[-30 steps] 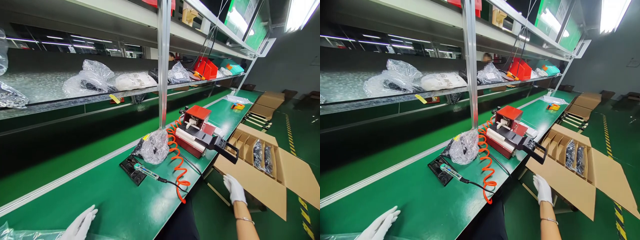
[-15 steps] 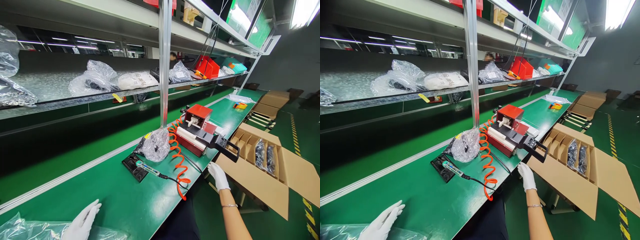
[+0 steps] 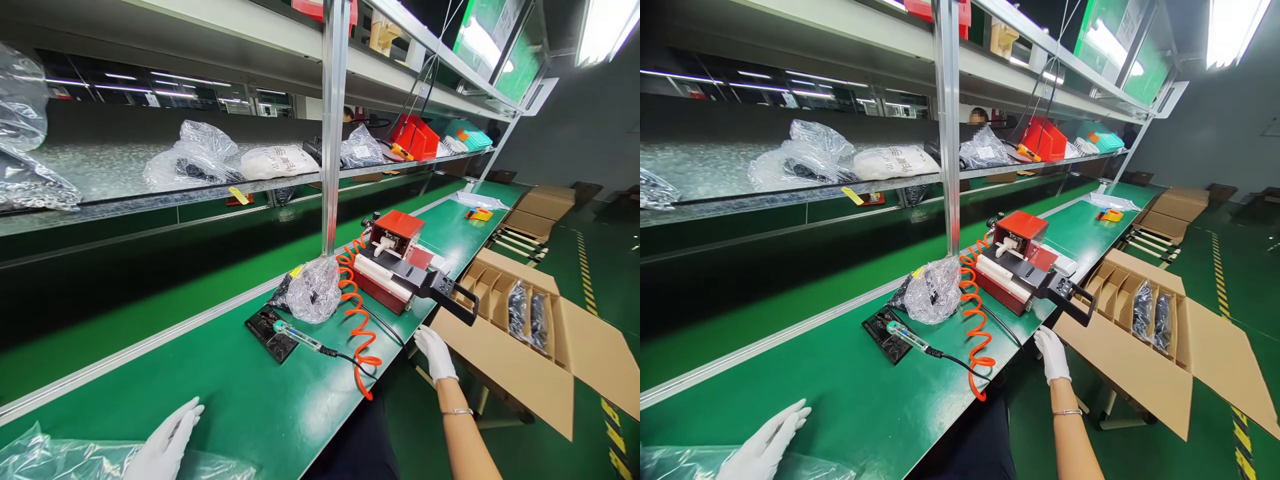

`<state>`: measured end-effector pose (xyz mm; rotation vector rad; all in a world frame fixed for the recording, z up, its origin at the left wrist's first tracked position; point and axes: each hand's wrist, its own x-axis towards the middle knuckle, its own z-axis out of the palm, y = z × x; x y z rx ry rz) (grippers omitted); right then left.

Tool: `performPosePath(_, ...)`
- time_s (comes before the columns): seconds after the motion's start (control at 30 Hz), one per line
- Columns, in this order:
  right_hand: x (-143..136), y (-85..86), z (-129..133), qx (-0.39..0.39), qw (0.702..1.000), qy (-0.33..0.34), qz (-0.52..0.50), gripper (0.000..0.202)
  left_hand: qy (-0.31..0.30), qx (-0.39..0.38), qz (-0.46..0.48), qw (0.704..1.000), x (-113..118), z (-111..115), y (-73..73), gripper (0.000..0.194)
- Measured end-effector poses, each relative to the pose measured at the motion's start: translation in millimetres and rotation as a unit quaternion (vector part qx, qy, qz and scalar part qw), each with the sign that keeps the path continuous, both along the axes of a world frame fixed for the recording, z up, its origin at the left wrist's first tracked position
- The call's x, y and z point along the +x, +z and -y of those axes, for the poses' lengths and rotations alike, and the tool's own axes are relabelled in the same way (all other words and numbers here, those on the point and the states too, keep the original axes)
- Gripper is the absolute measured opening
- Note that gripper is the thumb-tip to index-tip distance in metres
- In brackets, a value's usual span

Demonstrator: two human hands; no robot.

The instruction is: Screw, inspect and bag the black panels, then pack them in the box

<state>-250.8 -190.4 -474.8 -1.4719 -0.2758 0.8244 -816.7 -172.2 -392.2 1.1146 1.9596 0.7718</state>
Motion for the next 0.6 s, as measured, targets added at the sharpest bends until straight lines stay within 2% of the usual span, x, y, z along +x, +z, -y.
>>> performPosePath(0.47,-6.1,4.3,0.2,0.000,1.000,-0.006,-0.022,0.063,-0.002,-0.001,0.008,1.000,0.5,-0.2,0.7,0.061)
performPosePath(0.53,-3.1,7.7,1.2,0.013,0.999,-0.024,-0.024,0.064,-0.004,0.000,0.007,1.000,1.0,0.1,1.5,0.062)
performPosePath(0.6,6.1,18.5,2.9,0.038,0.997,-0.069,-0.022,0.070,-0.005,0.003,0.004,1.000,1.5,0.3,2.9,0.060)
